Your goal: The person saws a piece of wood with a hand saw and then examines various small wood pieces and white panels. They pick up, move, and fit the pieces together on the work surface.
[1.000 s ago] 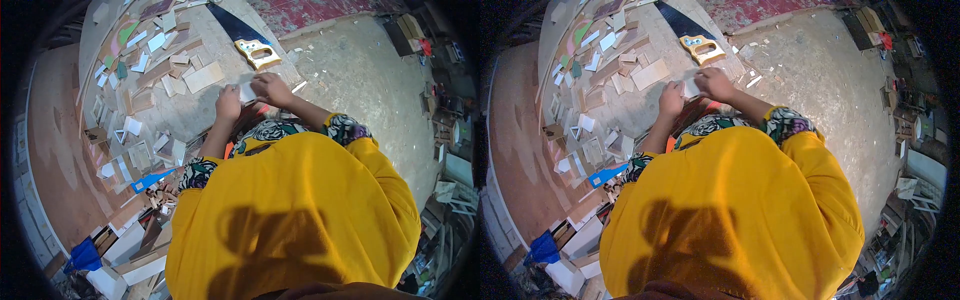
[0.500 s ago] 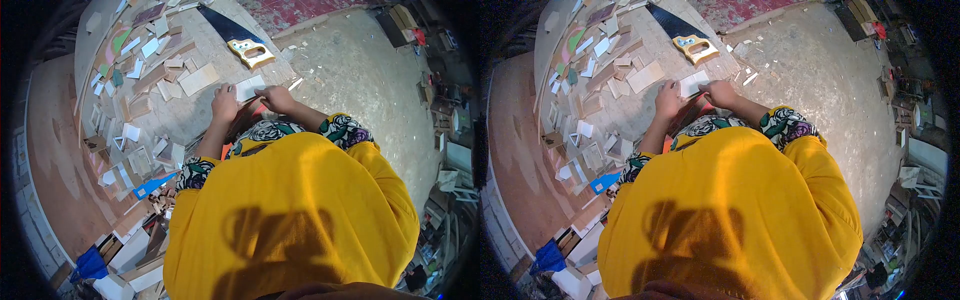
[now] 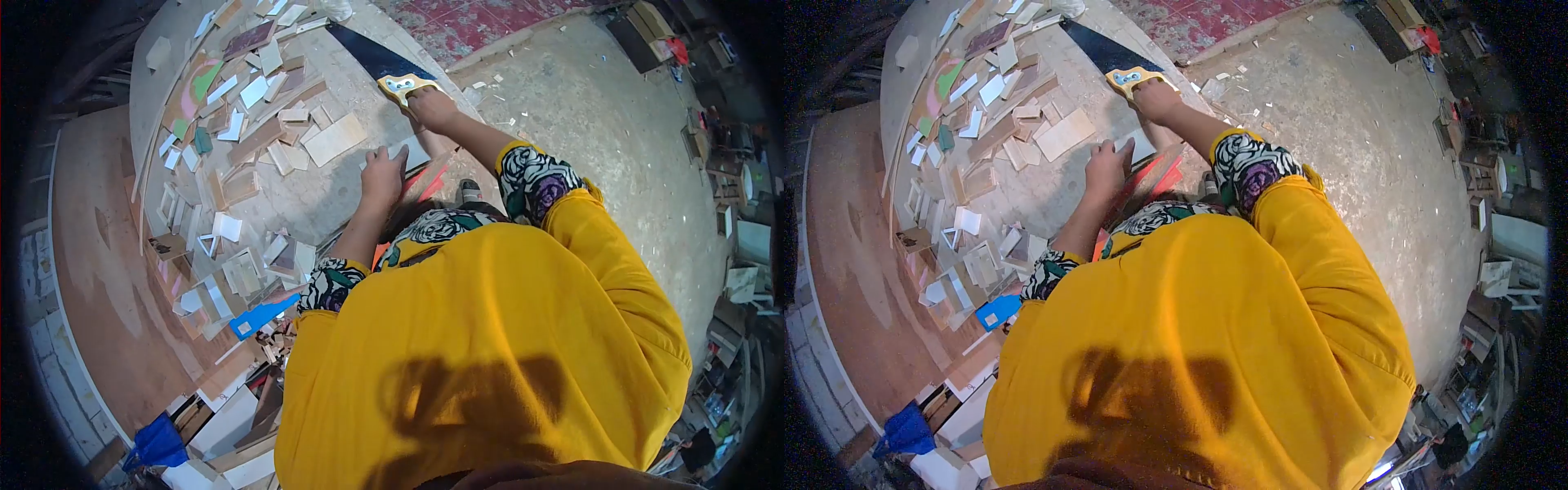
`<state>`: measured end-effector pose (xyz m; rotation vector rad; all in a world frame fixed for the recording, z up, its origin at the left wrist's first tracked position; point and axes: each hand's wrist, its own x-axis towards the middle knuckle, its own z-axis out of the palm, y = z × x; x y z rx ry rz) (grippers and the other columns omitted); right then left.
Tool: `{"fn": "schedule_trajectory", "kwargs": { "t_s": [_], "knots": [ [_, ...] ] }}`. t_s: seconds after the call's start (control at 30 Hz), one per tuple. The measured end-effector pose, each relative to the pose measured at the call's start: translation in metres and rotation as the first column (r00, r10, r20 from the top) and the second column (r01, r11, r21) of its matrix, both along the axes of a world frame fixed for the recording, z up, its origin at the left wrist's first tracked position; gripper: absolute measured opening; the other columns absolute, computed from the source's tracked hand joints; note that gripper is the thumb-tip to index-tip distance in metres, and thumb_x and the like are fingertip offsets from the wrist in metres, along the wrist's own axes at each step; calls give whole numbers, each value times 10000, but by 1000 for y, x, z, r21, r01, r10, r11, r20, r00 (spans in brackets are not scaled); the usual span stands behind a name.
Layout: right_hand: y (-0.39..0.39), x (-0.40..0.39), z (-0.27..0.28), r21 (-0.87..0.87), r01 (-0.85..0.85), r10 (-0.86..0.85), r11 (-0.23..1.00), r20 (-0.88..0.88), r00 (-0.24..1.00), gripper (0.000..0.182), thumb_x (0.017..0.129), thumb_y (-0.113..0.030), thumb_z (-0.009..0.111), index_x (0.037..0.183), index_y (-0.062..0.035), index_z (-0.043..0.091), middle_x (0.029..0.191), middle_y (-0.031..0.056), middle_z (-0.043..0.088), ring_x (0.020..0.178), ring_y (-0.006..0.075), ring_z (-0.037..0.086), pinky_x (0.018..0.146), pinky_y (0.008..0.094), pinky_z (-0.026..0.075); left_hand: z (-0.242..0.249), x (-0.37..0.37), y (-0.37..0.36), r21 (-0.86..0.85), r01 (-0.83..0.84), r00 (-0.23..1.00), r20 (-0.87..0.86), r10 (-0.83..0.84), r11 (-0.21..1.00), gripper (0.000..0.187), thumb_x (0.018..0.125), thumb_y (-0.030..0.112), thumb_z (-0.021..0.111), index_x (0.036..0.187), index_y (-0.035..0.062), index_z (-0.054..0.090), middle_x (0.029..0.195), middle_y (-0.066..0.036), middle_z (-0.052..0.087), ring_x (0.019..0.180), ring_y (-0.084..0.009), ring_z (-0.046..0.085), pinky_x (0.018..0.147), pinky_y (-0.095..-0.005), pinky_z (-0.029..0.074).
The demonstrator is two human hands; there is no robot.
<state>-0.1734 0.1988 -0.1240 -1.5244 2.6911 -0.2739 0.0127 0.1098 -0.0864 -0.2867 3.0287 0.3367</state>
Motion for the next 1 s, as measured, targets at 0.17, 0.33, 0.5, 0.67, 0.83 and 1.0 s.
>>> {"fn": "schedule_trajectory", "kwargs": {
  "t_s": [0.17,0.33,0.5,0.67,0.83,1.0],
  "knots": [
    [35,1,17,-556,272,-109,786,308,945,288,679,-132,608,953,-45,588,893,182,592,826,285,596,718,387,465,-3,3,1,-77,80,995,58,-76,994,422,821,112,488,1242,143,501,1069,-176,497,1021,-370,465,769,-404,497],
    [120,72,37,-534,715,48,452,815,578,244,706,-138,612,913,-18,566,760,48,541,653,120,497,587,268,413,-18,6,1,-135,100,995,0,-101,986,447,821,185,515,1263,123,481,1109,-187,464,1018,-385,442,754,-427,498],
    [178,167,46,-395,840,-8,372,904,428,170,782,-182,635,826,-30,572,682,-14,502,602,72,467,533,226,387,-16,7,3,-119,99,993,-50,-106,988,464,820,246,559,1263,128,483,1153,-183,463,1015,-375,448,752,-425,502],
    [186,214,33,-337,878,-93,340,917,388,189,793,-158,656,706,-43,534,634,-43,439,581,42,401,510,212,329,-21,2,0,-152,113,993,-11,-116,982,474,816,290,589,1257,146,489,1129,-166,491,983,-365,479,718,-419,514],
    [177,232,33,-361,876,-73,320,912,403,190,795,-147,648,706,-35,524,624,-43,426,583,48,398,510,224,326,-17,1,-1,-210,127,991,-5,-131,969,466,813,296,593,1247,158,496,1089,-148,514,950,-349,504,695,-407,518],
    [175,240,27,-473,760,-102,446,816,568,222,783,-168,654,705,-25,503,593,3,394,576,81,390,514,263,327,-20,0,0,-225,123,992,16,-122,967,453,822,299,576,1248,168,501,1093,-138,514,964,-347,500,719,-411,512]
  ]
}}
